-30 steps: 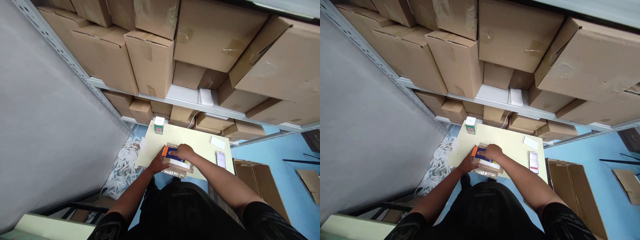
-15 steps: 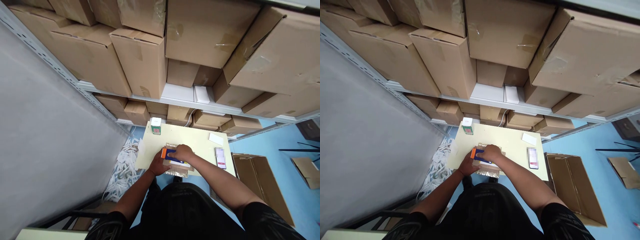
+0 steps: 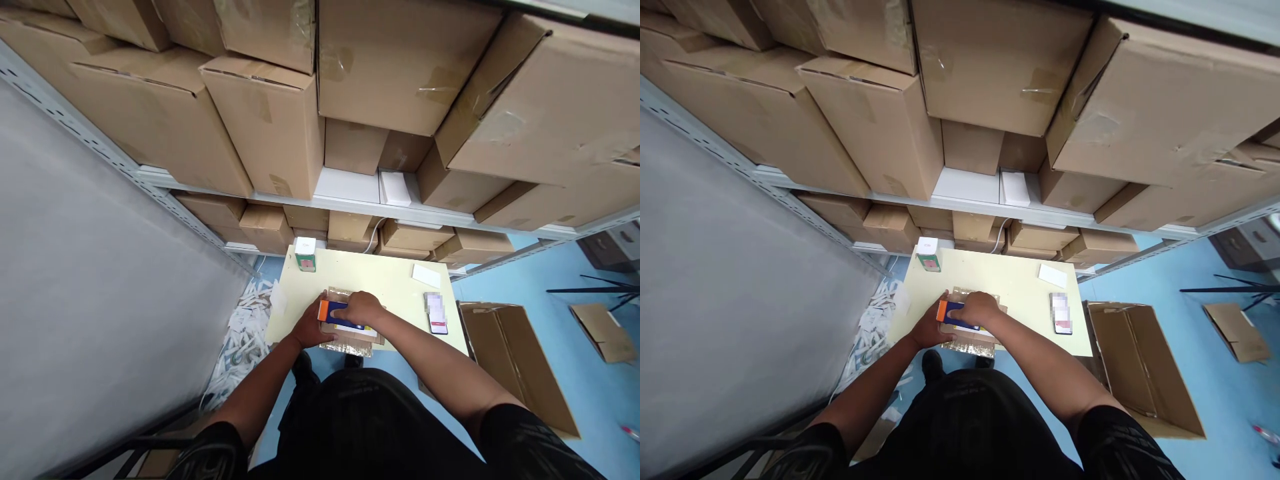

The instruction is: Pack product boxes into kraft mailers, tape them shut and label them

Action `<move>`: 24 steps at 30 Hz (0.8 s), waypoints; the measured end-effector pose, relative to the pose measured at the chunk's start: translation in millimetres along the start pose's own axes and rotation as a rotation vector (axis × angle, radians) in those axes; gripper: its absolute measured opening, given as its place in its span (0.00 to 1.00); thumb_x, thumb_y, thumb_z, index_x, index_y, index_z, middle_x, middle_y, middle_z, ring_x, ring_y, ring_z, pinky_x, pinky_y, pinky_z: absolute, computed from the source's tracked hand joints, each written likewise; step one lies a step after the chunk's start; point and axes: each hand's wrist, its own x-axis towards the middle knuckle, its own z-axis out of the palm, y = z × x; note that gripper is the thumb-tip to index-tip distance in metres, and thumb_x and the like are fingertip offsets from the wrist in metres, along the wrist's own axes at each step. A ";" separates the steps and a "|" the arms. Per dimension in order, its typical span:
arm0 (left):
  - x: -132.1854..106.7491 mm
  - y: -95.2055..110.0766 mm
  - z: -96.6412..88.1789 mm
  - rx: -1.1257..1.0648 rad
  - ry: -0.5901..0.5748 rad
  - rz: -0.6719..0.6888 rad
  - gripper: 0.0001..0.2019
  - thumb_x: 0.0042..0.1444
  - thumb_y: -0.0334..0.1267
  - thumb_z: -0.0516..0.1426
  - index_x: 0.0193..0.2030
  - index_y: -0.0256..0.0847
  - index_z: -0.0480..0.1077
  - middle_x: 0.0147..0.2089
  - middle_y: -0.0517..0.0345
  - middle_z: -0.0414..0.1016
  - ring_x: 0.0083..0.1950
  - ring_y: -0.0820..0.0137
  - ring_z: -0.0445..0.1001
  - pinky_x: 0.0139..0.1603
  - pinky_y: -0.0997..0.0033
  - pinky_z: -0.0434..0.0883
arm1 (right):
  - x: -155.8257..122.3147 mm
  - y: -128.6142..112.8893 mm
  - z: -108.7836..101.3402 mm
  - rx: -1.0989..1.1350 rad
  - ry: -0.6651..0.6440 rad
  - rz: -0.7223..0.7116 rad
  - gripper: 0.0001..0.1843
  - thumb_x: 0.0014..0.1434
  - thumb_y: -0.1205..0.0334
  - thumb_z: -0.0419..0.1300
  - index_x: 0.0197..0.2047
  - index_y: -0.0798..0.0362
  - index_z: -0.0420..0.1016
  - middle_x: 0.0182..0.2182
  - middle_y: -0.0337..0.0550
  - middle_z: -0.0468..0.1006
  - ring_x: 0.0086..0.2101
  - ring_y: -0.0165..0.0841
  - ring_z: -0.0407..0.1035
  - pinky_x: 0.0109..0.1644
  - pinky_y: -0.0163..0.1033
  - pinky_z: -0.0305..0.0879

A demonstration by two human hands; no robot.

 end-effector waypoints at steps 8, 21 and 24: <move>7.8 -4.7 -2.0 -0.093 -0.043 0.022 0.63 0.37 0.54 0.75 0.78 0.47 0.49 0.74 0.41 0.59 0.75 0.44 0.57 0.75 0.38 0.56 | 1.2 7.8 1.6 0.007 -0.009 0.013 0.37 0.53 0.26 0.60 0.48 0.48 0.85 0.46 0.51 0.86 0.44 0.45 0.80 0.41 0.38 0.69; 7.0 -0.8 3.9 0.159 -0.026 -0.022 0.62 0.37 0.50 0.75 0.77 0.43 0.49 0.76 0.38 0.55 0.75 0.41 0.56 0.75 0.39 0.57 | -30.4 73.6 -9.7 0.058 -0.018 0.094 0.40 0.53 0.23 0.59 0.40 0.54 0.85 0.39 0.53 0.86 0.38 0.42 0.80 0.35 0.36 0.66; 6.1 -0.7 3.6 0.168 -0.034 -0.035 0.62 0.38 0.49 0.74 0.77 0.43 0.48 0.76 0.38 0.54 0.75 0.42 0.56 0.75 0.41 0.58 | -52.7 119.5 -13.1 0.090 -0.001 0.128 0.38 0.54 0.23 0.58 0.34 0.54 0.83 0.33 0.52 0.84 0.35 0.41 0.78 0.34 0.37 0.63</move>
